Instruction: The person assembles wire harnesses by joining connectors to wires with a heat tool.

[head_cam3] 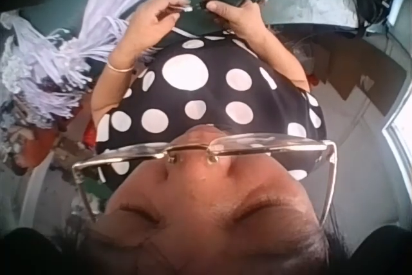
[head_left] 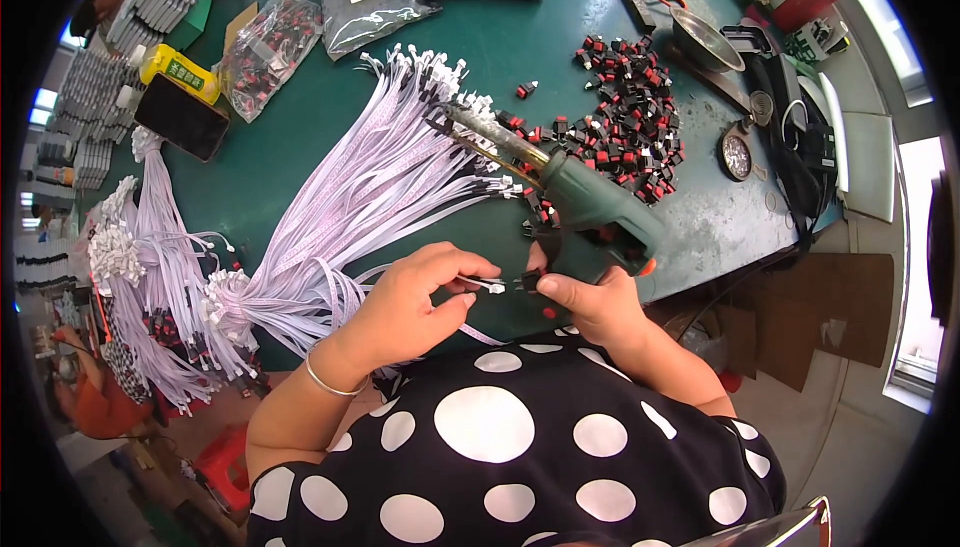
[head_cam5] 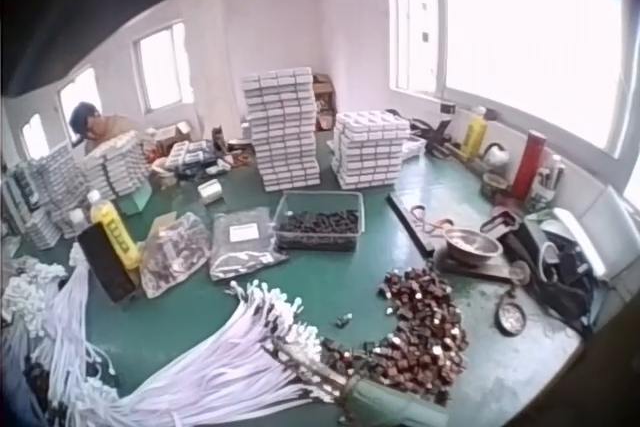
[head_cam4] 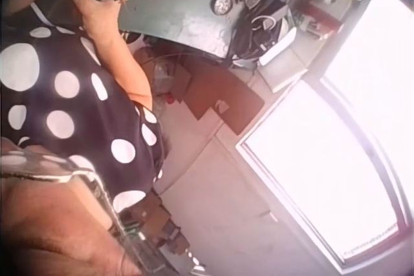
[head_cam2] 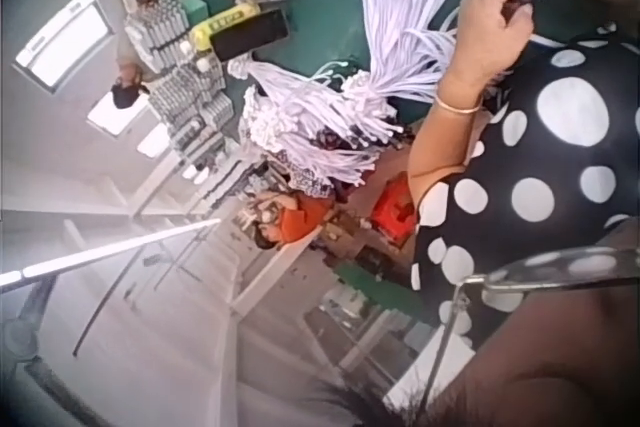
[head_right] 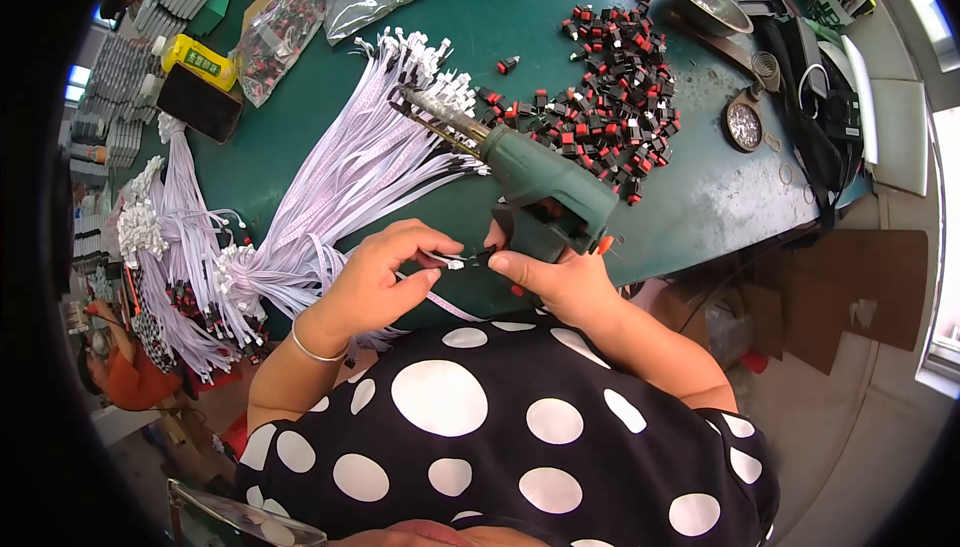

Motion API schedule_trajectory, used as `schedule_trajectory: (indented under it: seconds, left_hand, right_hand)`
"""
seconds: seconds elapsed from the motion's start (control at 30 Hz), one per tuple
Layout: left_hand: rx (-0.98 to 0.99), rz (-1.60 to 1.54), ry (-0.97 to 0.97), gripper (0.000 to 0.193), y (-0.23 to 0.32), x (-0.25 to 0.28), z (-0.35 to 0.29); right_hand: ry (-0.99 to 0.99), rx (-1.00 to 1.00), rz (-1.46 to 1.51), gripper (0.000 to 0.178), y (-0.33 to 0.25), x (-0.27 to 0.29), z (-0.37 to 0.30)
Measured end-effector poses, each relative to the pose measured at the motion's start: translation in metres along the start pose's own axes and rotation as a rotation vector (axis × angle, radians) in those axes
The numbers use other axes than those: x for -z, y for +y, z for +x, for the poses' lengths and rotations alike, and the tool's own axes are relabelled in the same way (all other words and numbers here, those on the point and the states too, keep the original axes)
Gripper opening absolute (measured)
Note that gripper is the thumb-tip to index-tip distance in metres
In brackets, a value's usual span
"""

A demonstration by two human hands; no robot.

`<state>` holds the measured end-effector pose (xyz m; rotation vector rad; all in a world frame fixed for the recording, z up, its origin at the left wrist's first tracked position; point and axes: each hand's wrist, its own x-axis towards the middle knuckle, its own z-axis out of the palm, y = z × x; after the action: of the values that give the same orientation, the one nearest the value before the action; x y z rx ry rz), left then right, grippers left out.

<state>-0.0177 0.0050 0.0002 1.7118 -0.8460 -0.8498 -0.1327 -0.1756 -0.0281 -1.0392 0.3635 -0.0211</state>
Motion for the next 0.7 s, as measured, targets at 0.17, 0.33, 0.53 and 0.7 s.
schedule_trajectory:
  seconds: [0.17,0.33,0.53,0.7]
  left_hand:
    - [-0.179,0.177,-0.010,0.020,0.005,0.009,0.001]
    - [-0.302,0.387,0.067,0.017,0.014,0.012,-0.002]
    - [-0.085,0.174,0.061,0.014,0.021,0.003,-0.007]
    - [-0.007,0.098,0.061,0.014,0.011,-0.005,-0.016]
  right_hand:
    - [-0.037,0.058,-0.063,0.050,0.002,-0.006,0.005]
    - [-0.115,0.229,-0.224,0.053,0.000,-0.006,0.004]
    - [-0.165,0.343,-0.341,0.049,0.004,-0.007,0.002]
    - [-0.128,0.386,-0.409,0.034,0.000,-0.012,-0.002]
